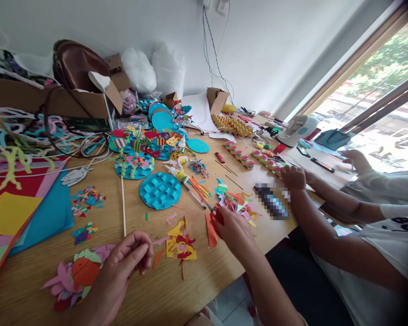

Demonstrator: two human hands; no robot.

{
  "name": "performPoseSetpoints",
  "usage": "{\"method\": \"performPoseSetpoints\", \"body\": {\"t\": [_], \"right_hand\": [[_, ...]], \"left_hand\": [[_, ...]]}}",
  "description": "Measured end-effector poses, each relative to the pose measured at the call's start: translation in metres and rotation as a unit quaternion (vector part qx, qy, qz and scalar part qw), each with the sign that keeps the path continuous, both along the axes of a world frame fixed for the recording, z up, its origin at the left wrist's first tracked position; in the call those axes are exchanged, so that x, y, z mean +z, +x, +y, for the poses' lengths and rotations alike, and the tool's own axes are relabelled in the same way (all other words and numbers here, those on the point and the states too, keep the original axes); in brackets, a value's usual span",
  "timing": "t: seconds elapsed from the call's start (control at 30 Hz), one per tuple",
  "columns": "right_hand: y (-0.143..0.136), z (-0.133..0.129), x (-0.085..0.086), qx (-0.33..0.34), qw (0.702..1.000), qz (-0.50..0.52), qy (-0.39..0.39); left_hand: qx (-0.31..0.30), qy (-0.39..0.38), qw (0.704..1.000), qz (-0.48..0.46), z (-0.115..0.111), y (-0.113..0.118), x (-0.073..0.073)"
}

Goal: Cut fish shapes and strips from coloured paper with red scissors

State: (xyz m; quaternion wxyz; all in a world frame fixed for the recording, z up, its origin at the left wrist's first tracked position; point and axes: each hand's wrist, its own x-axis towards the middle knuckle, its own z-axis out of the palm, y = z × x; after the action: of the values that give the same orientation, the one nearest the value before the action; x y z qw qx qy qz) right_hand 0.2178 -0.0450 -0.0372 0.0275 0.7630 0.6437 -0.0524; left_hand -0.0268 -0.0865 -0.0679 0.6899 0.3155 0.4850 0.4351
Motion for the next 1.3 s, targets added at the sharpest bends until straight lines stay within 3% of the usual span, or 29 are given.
{"method": "performPoseSetpoints", "body": {"t": [0.13,0.27,0.6,0.77,0.83,0.87,0.97,1.03,1.07,1.2,1.3], "right_hand": [[-0.009,-0.024,-0.023,0.007,1.0,-0.005,0.012],[-0.014,-0.026,-0.034,-0.006,1.0,-0.006,0.025],[-0.012,-0.026,-0.042,-0.035,0.997,0.027,0.062],[-0.005,-0.033,-0.025,-0.034,0.988,0.108,0.109],[-0.009,-0.038,-0.015,-0.028,0.955,0.267,0.129],[-0.013,-0.04,-0.012,-0.02,0.921,0.37,0.124],[-0.038,-0.044,-0.009,-0.007,0.779,0.625,0.051],[-0.059,-0.044,-0.012,-0.017,0.706,0.708,-0.002],[-0.069,-0.044,-0.015,-0.026,0.684,0.729,-0.024],[-0.096,-0.039,-0.021,-0.029,0.642,0.761,-0.091],[-0.1,-0.036,-0.023,-0.014,0.638,0.762,-0.11]], "left_hand": [[-0.018,0.005,1.0,0.001,-0.001,0.001,-0.001],[-0.027,0.012,1.0,0.008,-0.001,0.002,-0.001],[-0.036,0.013,0.999,0.027,-0.002,0.001,-0.001],[-0.049,0.018,0.998,0.019,-0.001,0.003,-0.004],[-0.057,0.009,0.998,0.014,-0.001,0.005,-0.006],[-0.061,0.005,0.998,0.012,-0.001,0.007,-0.007],[-0.063,0.01,0.998,-0.002,-0.003,0.011,-0.011],[-0.061,0.026,0.998,-0.006,-0.002,0.012,-0.013],[-0.06,0.032,0.998,-0.002,-0.002,0.011,-0.013],[-0.009,0.026,0.999,0.044,0.002,0.006,-0.01],[0.049,0.041,0.995,0.08,0.005,0.003,-0.007]]}}
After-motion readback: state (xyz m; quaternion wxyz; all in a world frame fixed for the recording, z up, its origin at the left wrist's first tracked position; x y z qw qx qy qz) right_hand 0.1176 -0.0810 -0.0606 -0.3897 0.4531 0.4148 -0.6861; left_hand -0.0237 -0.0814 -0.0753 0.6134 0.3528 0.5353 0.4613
